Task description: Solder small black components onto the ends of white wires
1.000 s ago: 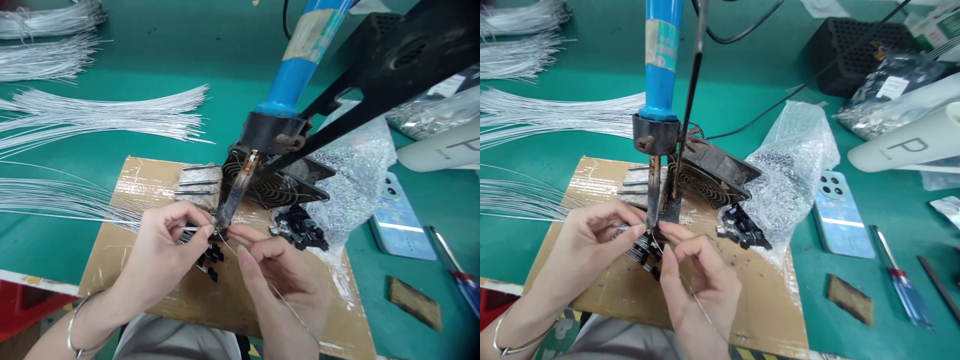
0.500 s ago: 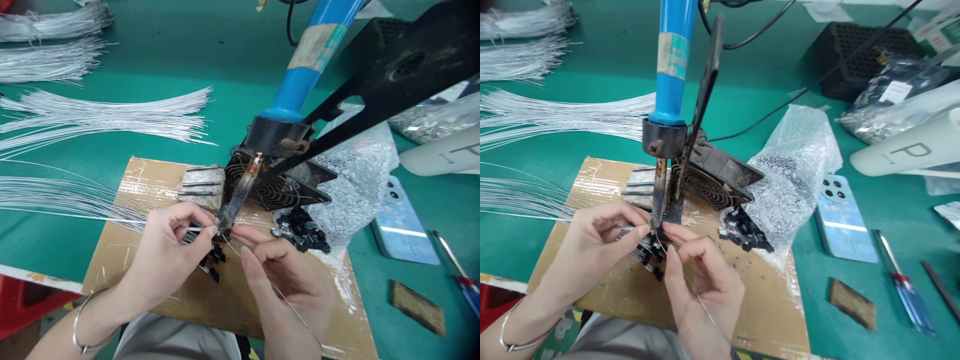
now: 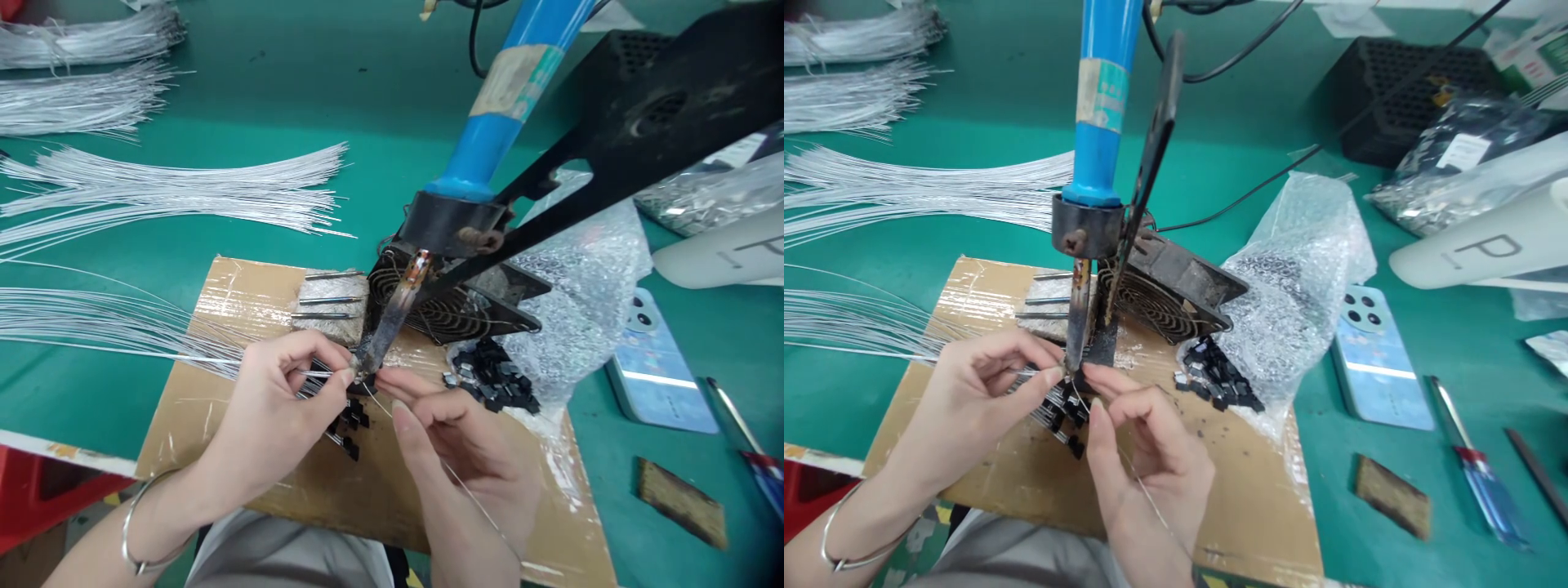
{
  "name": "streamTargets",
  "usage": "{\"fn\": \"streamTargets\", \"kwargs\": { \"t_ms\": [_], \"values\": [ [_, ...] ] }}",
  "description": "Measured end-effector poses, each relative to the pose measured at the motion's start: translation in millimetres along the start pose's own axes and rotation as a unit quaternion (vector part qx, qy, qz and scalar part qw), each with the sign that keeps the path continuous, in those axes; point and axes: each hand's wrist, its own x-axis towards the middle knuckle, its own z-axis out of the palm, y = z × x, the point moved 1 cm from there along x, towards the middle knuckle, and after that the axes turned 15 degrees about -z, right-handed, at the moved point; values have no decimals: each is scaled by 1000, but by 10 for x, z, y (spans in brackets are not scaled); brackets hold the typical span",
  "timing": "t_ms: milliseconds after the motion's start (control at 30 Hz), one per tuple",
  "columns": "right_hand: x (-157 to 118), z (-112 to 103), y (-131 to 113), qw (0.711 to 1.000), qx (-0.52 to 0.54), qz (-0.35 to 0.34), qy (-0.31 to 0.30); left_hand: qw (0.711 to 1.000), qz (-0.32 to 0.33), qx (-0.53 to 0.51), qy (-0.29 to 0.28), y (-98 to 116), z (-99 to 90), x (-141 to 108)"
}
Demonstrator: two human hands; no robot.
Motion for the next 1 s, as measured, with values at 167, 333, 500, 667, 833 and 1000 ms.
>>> {"fn": "streamTargets", "kwargs": {
  "t_ms": [167, 333, 500, 667, 833, 1000],
  "values": [
    [-2, 3, -7, 1000, -1, -2, -3, 1000, 3, 5, 1, 8, -4, -17],
    [2, 11, 9, 1000, -10, 7, 8, 1000, 14, 7, 3, 14, -4, -21],
    [-15, 47, -25, 999, -8, 23, 22, 1000, 7, 9, 8, 2, -4, -13],
    [-35, 61, -31, 998, -9, 40, 38, 1000, 1, 10, 6, -13, -13, -18],
    [-24, 15, 9, 999, -16, 20, 19, 1000, -1, 14, 3, 6, -14, -32],
    [-40, 51, -39, 999, -18, 27, 27, 1000, 5, 15, 6, 19, -9, -27]
  ]
}}
